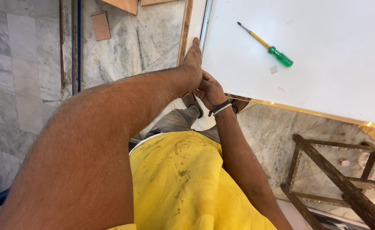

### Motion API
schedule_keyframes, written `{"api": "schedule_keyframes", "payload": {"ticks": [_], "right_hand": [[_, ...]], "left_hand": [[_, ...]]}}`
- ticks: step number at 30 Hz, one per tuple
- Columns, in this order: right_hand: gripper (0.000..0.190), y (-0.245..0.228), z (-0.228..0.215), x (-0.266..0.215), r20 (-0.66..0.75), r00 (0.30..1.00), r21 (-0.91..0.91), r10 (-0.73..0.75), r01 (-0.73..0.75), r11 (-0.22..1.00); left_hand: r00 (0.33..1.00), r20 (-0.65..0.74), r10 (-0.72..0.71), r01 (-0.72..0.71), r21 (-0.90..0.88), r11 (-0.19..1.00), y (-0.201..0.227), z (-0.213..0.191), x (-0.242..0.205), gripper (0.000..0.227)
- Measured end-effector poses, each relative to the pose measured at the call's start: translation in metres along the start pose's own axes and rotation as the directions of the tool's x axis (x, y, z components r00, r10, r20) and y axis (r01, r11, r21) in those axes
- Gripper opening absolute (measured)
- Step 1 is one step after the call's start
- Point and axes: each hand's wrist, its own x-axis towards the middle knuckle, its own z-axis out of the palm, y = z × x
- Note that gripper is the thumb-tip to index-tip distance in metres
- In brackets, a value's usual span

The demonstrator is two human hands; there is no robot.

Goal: The person assembles a white cabinet door by attaching a wooden trim piece and a metal rail using a screwdriver. They position the trim, drive screws, and then use a chisel to adjust the fit of the trim.

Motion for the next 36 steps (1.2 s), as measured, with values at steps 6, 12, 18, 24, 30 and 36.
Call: {"api": "schedule_keyframes", "payload": {"ticks": [6,12,18,24,30,36], "right_hand": [[0.027,-0.066,-0.087,-0.016,-0.139,0.627,-0.792,-0.766,0.394,0.467],[0.074,-0.163,-0.145,-0.065,0.121,0.512,-0.935,-0.85,-0.228,-0.271],[0.039,-0.182,-0.134,-0.062,0.072,0.735,-0.877,-0.674,-0.275,-0.393],[0.017,-0.192,-0.124,-0.077,0.075,0.873,-0.991,-0.481,0.01,-0.136],[0.032,-0.183,-0.091,-0.101,0.069,0.963,-0.997,-0.262,0.073,0.008],[0.03,-0.183,-0.079,-0.083,0.245,0.935,-0.969,-0.257,0.238,-0.057]], "left_hand": [[1.0,-0.007,-0.005,0.006,0.069,0.998,-0.001,0.001,-0.002,0.129],[1.0,0.013,0.013,-0.014,0.117,0.993,0.004,0.003,-0.005,0.138],[0.998,0.057,-0.012,-0.001,0.208,0.978,0.007,0.007,0.002,0.127],[0.992,0.062,-0.105,0.082,0.3,0.95,0.016,0.009,0.008,0.112],[0.987,0.049,-0.15,0.138,0.188,0.972,0.024,0.007,0.006,0.115],[0.979,0.095,-0.18,0.179,0.02,0.984,0.032,-0.001,0.004,0.116]]}}
